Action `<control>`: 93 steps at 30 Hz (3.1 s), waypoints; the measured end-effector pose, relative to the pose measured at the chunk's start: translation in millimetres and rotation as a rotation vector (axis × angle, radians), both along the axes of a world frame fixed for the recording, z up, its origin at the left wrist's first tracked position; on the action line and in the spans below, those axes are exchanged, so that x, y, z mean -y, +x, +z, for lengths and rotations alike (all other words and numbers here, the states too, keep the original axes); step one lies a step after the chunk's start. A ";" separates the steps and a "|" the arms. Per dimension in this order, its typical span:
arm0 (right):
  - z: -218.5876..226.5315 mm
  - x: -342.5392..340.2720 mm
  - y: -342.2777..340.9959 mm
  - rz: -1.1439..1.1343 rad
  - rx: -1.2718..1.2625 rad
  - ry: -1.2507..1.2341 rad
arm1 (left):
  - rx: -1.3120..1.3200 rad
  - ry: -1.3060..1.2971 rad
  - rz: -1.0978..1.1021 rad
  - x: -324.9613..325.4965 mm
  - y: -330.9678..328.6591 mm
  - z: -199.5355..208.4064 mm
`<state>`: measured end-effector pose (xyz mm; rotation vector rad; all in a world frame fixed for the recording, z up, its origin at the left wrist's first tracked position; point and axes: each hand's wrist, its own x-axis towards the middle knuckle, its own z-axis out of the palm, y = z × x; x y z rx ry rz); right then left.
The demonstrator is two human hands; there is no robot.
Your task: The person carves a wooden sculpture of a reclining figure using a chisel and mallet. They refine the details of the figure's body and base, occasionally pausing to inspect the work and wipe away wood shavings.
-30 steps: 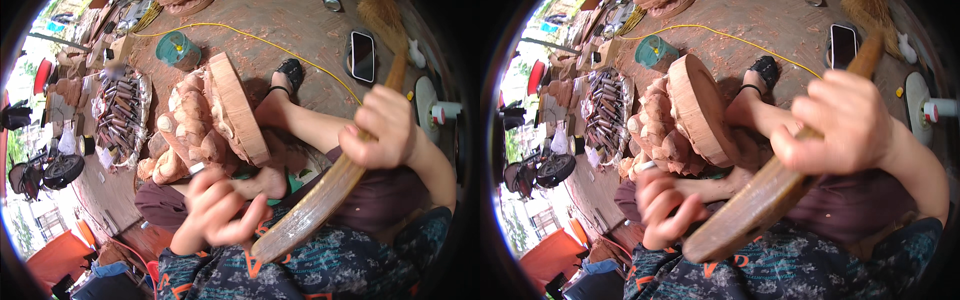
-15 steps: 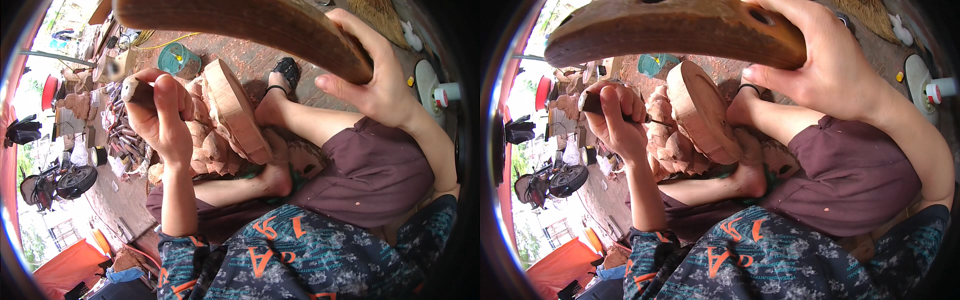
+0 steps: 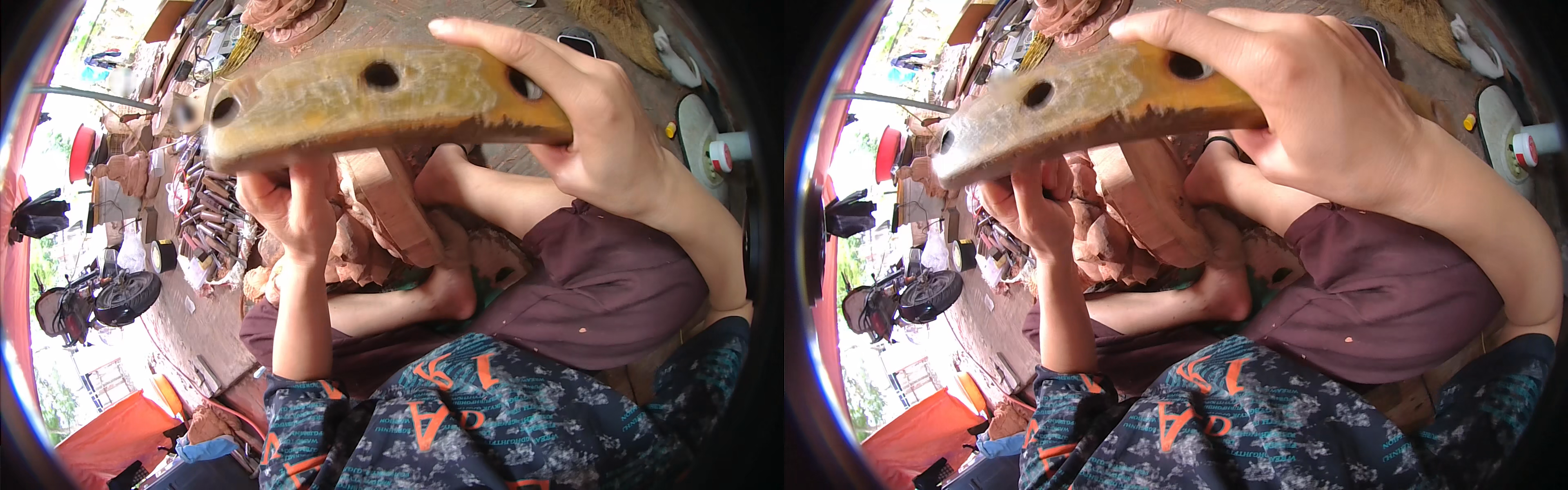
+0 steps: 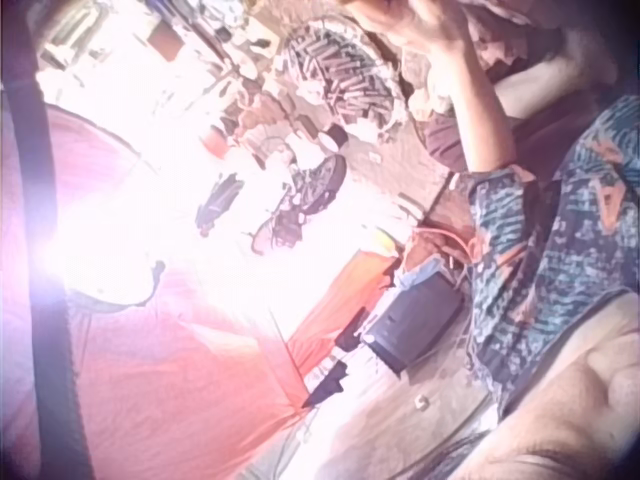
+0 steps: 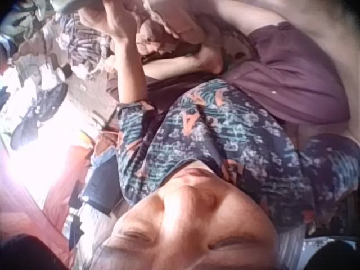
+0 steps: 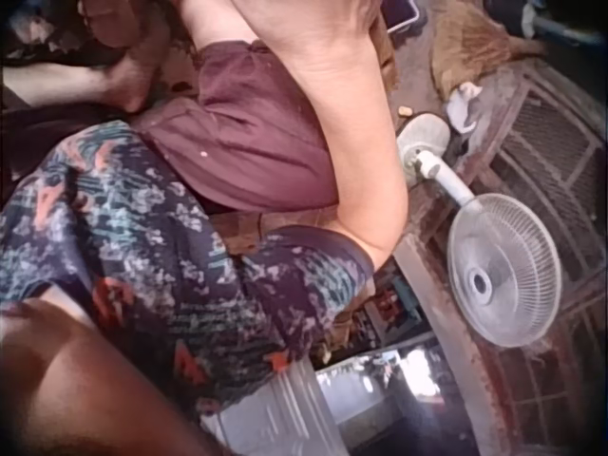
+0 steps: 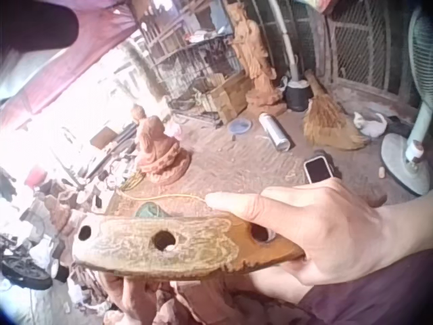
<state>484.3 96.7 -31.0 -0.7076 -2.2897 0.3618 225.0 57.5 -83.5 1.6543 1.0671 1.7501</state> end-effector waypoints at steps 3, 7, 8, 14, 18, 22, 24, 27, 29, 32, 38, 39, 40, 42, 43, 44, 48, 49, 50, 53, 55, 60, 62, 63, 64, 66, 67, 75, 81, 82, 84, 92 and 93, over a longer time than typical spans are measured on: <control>2.6 -0.3 2.2 0.028 -0.004 -0.079 | 0.047 0.098 -0.171 4.9 -13.4 14.0; -6.4 -5.8 1.5 0.057 -0.101 -0.044 | 0.100 0.085 -0.292 12.6 -19.6 27.1; -2.5 -2.0 4.6 0.055 -0.092 -0.176 | 0.068 0.086 -0.250 13.1 -18.0 23.6; -10.7 -2.5 2.6 0.009 -0.103 -0.239 | 0.357 -0.019 -0.105 16.0 -22.5 27.5; -6.7 -16.9 3.3 -0.078 -0.057 -0.510 | 0.279 -0.071 0.065 -17.7 -19.4 27.0; 12.7 -28.8 -53.9 -0.389 0.097 -0.120 | 0.254 -0.227 0.023 -46.4 -30.3 15.4; 1.4 -50.9 -72.6 -0.605 0.093 0.001 | 0.253 -0.277 0.043 -53.1 -31.4 11.6; 17.2 -82.8 -62.5 -0.382 -0.003 -0.464 | 0.189 -0.292 0.076 -63.0 -25.1 5.6; 15.9 -110.7 -55.9 -0.238 -0.088 -0.825 | 0.162 -0.312 0.102 -69.1 -23.4 0.6; 14.8 -119.2 -60.1 -0.185 -0.121 -0.908 | 0.178 -0.351 0.119 -73.9 -25.3 -7.5; 20.7 -115.6 -57.4 -0.035 0.392 -0.510 | 0.130 -0.414 0.161 -72.8 -26.3 -13.0; 16.1 -114.3 -56.8 0.009 0.406 -0.362 | 0.110 -0.408 0.154 -73.2 -27.3 -16.0; 10.7 -112.3 -55.9 0.043 0.415 -0.211 | 0.090 -0.403 0.148 -73.0 -27.9 -17.0; 24.4 -105.8 -59.8 -0.082 0.444 -0.413 | 0.131 -0.431 0.150 -72.1 -26.0 -14.6; 51.5 -113.5 -65.9 -0.156 0.562 -0.716 | 0.153 -0.444 0.150 -71.4 -25.0 -12.6; 54.4 -114.5 -66.9 -0.142 0.576 -0.774 | 0.129 -0.455 0.150 -70.8 -25.5 -9.8; 0.1 -107.0 -54.4 0.162 0.218 -0.492 | 0.223 -0.456 0.131 -55.3 -29.5 10.9; 1.7 -108.6 -50.1 0.086 0.243 -0.541 | 0.309 -0.435 0.080 -51.8 -41.5 21.5; 8.1 -107.1 -51.5 0.023 0.268 -0.581 | 0.330 -0.379 0.120 -46.0 -50.9 35.2; 3.9 -100.6 -55.8 -0.206 0.217 -0.777 | 0.423 -0.284 0.195 -46.5 -59.8 38.0; 9.0 -98.1 -62.5 -0.160 0.134 -0.814 | 0.429 -0.334 0.229 -53.4 -58.3 28.8; 3.3 -103.1 -75.3 -0.204 0.158 -0.817 | 0.384 -0.292 0.161 -54.1 -46.5 -0.1; 7.1 -107.1 -79.1 -0.209 0.204 -0.808 | 0.408 -0.255 0.233 -55.6 -37.5 1.1; 6.5 -110.3 -82.3 -0.221 0.169 -0.806 | 0.408 -0.253 0.272 -54.9 -33.2 4.6; 4.7 -114.1 -86.1 -0.232 0.133 -0.804 | 0.420 -0.261 0.290 -54.2 -33.5 4.2; 10.7 -114.7 -93.1 -0.255 0.098 -0.789 | 0.423 -0.254 0.307 -57.5 -30.7 4.0; 15.5 -115.9 -95.2 -0.211 0.056 -0.809 | 0.426 -0.276 0.300 -58.4 -31.4 2.0; 51.6 -116.5 -121.8 -0.053 0.382 -0.742 | 0.382 -0.211 0.419 -59.3 -32.8 -15.1; 82.1 -143.7 -97.2 0.375 0.449 -1.026 | 0.460 -0.240 0.366 -68.4 -25.5 -13.5; 65.0 -126.7 -98.2 0.247 0.505 -0.608 | 0.457 -0.244 0.353 -70.9 -24.0 -12.4; 42.3 -97.2 -114.3 0.063 0.503 -0.096 | 0.529 -0.321 0.336 -66.0 -32.2 -15.0; 38.3 -113.5 -86.2 0.153 0.533 -0.504 | 0.761 -0.203 0.219 -37.9 -40.8 23.1; 42.0 -85.8 -92.1 0.019 0.575 -0.413 | 0.789 -0.180 0.221 -38.7 -46.8 19.8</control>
